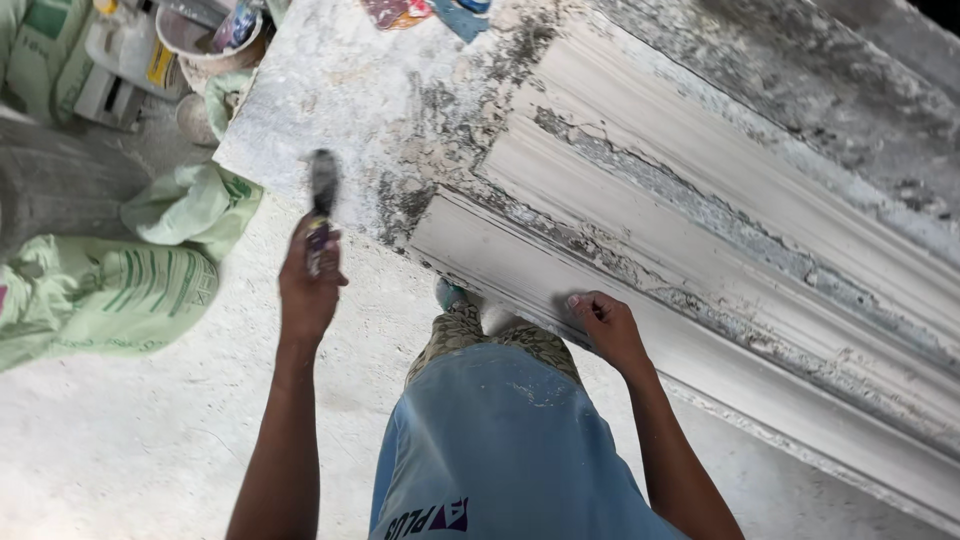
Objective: The person uses a small scraper to remove dried plaster residue from the grooves and fluted surfaces of decorative plaster molding pieces laid on the workshop floor. They work along the lengths of several moldings, repositioning pieces and scraping different sections one after another.
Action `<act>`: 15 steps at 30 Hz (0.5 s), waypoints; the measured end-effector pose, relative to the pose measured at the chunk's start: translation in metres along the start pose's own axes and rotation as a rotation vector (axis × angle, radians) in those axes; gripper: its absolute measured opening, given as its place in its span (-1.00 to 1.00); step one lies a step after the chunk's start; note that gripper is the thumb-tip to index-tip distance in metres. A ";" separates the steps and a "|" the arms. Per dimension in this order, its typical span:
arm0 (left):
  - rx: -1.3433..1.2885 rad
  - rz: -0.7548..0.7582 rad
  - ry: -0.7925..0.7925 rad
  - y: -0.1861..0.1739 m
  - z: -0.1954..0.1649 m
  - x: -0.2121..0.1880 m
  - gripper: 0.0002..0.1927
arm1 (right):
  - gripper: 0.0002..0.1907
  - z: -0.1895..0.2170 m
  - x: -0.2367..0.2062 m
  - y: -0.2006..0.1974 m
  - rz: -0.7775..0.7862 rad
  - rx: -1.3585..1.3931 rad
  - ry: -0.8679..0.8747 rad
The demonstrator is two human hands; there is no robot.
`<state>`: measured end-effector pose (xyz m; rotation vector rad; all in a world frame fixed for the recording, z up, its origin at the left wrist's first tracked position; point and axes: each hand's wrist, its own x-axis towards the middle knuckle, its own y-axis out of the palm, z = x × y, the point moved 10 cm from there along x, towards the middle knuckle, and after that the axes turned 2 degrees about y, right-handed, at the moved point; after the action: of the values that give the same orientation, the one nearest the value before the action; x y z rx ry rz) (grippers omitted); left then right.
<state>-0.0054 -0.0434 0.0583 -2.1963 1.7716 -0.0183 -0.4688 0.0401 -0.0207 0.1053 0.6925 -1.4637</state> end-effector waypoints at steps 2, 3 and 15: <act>0.210 0.160 0.186 0.040 -0.033 0.005 -0.57 | -0.74 -0.011 -0.011 -0.010 -0.056 -0.040 0.051; 0.332 0.256 0.239 0.065 -0.042 0.004 -0.60 | -0.73 -0.017 -0.018 -0.016 -0.083 -0.061 0.077; 1.168 0.735 1.088 0.204 -0.098 -0.010 -0.69 | -0.62 -0.117 -0.115 -0.086 -0.449 -0.014 -0.006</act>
<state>-0.2216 -0.0933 0.1013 -0.5760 1.9985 -1.7772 -0.5856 0.1835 -0.0295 -0.0715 0.7526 -1.8861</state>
